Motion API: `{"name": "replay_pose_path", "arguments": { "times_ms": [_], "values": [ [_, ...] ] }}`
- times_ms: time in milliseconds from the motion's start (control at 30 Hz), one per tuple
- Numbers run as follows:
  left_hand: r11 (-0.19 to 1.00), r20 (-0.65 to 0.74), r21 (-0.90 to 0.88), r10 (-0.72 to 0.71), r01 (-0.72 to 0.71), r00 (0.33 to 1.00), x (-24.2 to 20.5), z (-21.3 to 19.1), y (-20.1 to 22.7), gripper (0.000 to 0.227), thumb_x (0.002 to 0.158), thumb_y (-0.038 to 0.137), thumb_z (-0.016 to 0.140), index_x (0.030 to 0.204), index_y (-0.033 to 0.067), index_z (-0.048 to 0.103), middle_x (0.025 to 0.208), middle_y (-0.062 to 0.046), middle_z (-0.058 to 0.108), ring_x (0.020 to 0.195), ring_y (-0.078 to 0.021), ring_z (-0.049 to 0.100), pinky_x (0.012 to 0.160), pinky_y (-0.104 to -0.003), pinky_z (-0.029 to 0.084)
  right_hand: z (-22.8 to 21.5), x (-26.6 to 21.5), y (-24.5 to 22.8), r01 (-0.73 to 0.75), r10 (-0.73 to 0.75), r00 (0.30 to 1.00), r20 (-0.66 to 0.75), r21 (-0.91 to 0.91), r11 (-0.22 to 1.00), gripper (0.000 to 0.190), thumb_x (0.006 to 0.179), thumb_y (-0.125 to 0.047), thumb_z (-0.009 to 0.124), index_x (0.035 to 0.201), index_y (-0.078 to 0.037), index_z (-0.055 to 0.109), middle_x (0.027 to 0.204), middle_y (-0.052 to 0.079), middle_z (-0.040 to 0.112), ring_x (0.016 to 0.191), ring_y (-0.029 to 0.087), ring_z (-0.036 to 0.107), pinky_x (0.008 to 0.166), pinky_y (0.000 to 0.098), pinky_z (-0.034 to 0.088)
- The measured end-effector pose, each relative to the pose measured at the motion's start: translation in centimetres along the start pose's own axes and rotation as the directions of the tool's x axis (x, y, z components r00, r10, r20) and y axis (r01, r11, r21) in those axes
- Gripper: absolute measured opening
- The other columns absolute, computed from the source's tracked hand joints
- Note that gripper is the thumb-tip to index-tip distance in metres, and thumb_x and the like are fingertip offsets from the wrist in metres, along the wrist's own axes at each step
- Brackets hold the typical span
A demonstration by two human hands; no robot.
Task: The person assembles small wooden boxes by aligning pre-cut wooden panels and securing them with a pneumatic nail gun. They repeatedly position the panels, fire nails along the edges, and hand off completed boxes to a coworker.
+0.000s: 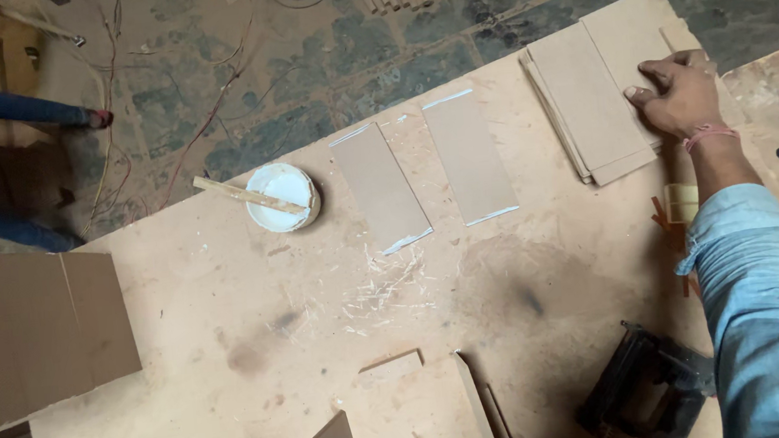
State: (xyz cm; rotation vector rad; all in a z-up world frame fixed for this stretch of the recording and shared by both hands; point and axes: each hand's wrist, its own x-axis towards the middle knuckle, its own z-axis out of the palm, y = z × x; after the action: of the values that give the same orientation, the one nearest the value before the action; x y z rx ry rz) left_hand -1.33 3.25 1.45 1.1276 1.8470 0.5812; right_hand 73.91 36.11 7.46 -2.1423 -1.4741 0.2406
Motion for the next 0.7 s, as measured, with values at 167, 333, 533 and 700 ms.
{"name": "replay_pose_path", "arguments": {
  "times_ms": [167,333,533,700],
  "values": [
    [0.999,0.008,-0.007,0.046,-0.046,0.999,0.9,0.8,-1.4,0.043,0.093,0.025,0.064,0.126,-0.0024,0.063,0.119,-0.02,0.071,0.115,-0.0278,0.069,0.098,-0.042,0.053,-0.1,0.1,-1.6,0.073,-0.077,0.997,-0.015,-0.184,0.98,0.043,0.09,-0.035,0.081,0.126,-0.013,0.076,0.139,0.021,0.056,0.126,0.041,0.051,0.105,0.049,0.044],
    [0.991,-0.043,-0.031,0.127,-0.128,0.991,0.7,1.3,-3.9,0.043,0.093,0.025,0.063,0.127,-0.0025,0.063,0.12,-0.02,0.071,0.115,-0.0277,0.069,0.098,-0.042,0.052,2.3,-2.8,-10.4,0.317,-0.373,0.922,-0.103,-0.351,0.881,0.017,0.095,-0.018,0.071,0.105,-0.005,0.071,0.124,0.018,0.064,0.121,0.038,0.061,0.1,0.0481,0.052],
    [0.999,-0.093,-0.053,-0.005,0.0,0.996,-1.2,1.4,-5.2,0.04,0.094,0.023,0.063,0.126,-0.0006,0.064,0.121,-0.017,0.07,0.114,-0.0257,0.07,0.096,-0.039,0.054,10.6,-9.9,-24.0,0.168,-0.11,0.962,0.251,-0.223,0.96,0.114,0.069,-0.064,0.092,0.136,0.017,0.048,0.121,0.038,0.057,0.111,0.051,0.054,0.093,0.0532,0.048],
    [0.997,-0.103,-0.001,-0.078,0.079,0.992,-2.1,1.6,-3.0,0.038,0.094,0.023,0.064,0.126,0.0016,0.066,0.119,-0.016,0.071,0.104,-0.026,0.073,0.09,-0.036,0.057,13.0,-10.2,-26.9,-0.137,0.203,0.944,0.258,-0.251,0.958,0.128,0.055,-0.064,0.095,0.136,0.019,0.04,0.131,0.033,0.05,0.122,0.047,0.05,0.103,0.0487,0.046]
  ]
}}
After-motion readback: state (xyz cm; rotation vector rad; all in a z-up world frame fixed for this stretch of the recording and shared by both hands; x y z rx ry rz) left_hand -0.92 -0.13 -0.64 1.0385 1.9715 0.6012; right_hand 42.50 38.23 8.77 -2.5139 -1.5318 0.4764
